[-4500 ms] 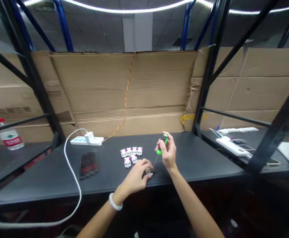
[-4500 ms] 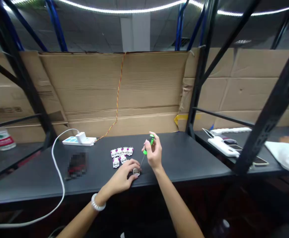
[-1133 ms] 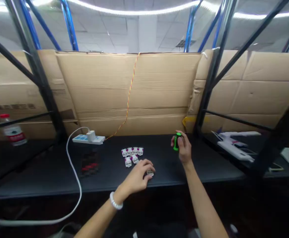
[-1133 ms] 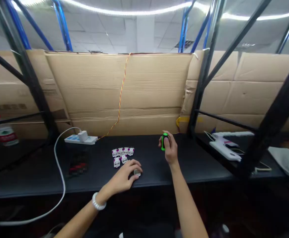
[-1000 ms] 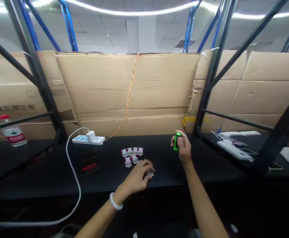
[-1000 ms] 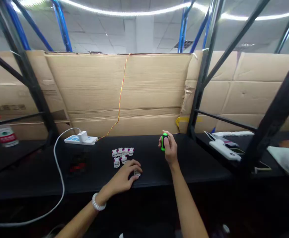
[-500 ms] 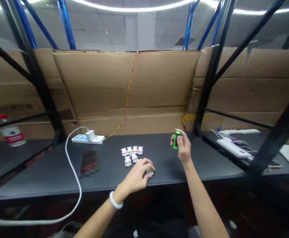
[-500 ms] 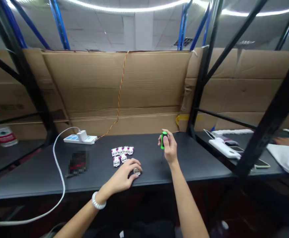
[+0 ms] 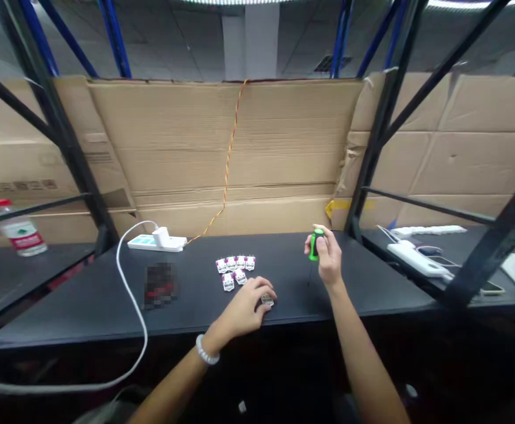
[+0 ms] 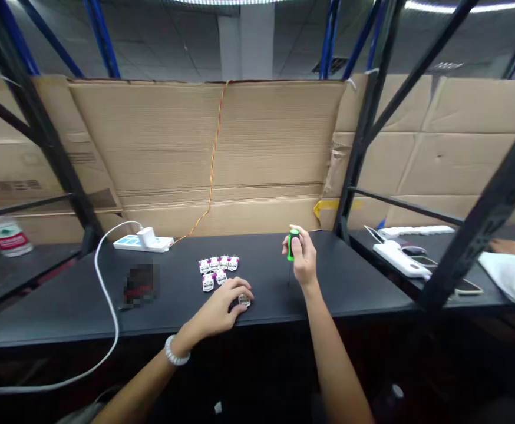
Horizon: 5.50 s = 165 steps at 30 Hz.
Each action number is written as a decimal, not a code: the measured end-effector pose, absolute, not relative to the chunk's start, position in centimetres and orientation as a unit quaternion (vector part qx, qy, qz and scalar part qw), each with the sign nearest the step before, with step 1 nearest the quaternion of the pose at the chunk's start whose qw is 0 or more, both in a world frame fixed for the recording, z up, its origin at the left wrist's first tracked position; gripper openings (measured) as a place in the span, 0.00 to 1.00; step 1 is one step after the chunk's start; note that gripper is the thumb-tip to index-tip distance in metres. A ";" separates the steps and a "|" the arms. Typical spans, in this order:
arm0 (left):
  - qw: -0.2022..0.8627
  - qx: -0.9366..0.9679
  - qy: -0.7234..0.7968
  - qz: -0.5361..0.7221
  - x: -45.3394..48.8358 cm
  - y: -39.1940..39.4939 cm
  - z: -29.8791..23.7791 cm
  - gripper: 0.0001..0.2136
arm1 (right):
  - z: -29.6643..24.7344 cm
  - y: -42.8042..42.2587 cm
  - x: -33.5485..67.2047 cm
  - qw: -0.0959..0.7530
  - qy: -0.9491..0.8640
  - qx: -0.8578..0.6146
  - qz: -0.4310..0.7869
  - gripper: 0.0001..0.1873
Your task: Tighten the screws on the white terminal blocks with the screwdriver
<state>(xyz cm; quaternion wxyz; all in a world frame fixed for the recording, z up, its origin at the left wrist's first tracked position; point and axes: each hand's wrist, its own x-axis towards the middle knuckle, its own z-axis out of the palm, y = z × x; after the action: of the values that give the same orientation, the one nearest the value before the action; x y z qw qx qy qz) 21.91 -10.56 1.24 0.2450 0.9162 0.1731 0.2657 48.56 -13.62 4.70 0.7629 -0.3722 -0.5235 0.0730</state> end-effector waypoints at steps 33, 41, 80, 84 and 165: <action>0.270 0.909 0.181 0.263 21.8 -10.8 1.4 0.11 | 4.6 -13.6 48.5 0.761 -0.523 -0.376 0.077 0.20; 0.296 0.897 0.196 0.263 21.7 -11.1 1.4 0.13 | 4.8 -13.7 48.3 0.763 -0.526 -0.370 0.066 0.18; 0.292 0.891 0.175 0.301 21.9 -10.6 0.5 0.12 | 4.9 -13.7 49.0 0.707 -0.559 -0.432 0.037 0.18; 0.295 0.893 0.184 0.285 21.9 -10.7 0.6 0.12 | 5.0 -13.9 48.8 0.717 -0.553 -0.421 0.052 0.19; 0.296 0.893 0.189 0.282 21.9 -10.2 1.1 0.13 | 6.4 -15.4 41.0 0.708 -0.598 -0.359 0.111 0.21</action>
<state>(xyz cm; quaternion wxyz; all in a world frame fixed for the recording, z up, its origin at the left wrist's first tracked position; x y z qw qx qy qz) 21.92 -10.16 1.14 0.2956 0.8930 0.1893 0.2818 41.05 -15.37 6.41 0.7083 -0.3590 -0.5976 0.1112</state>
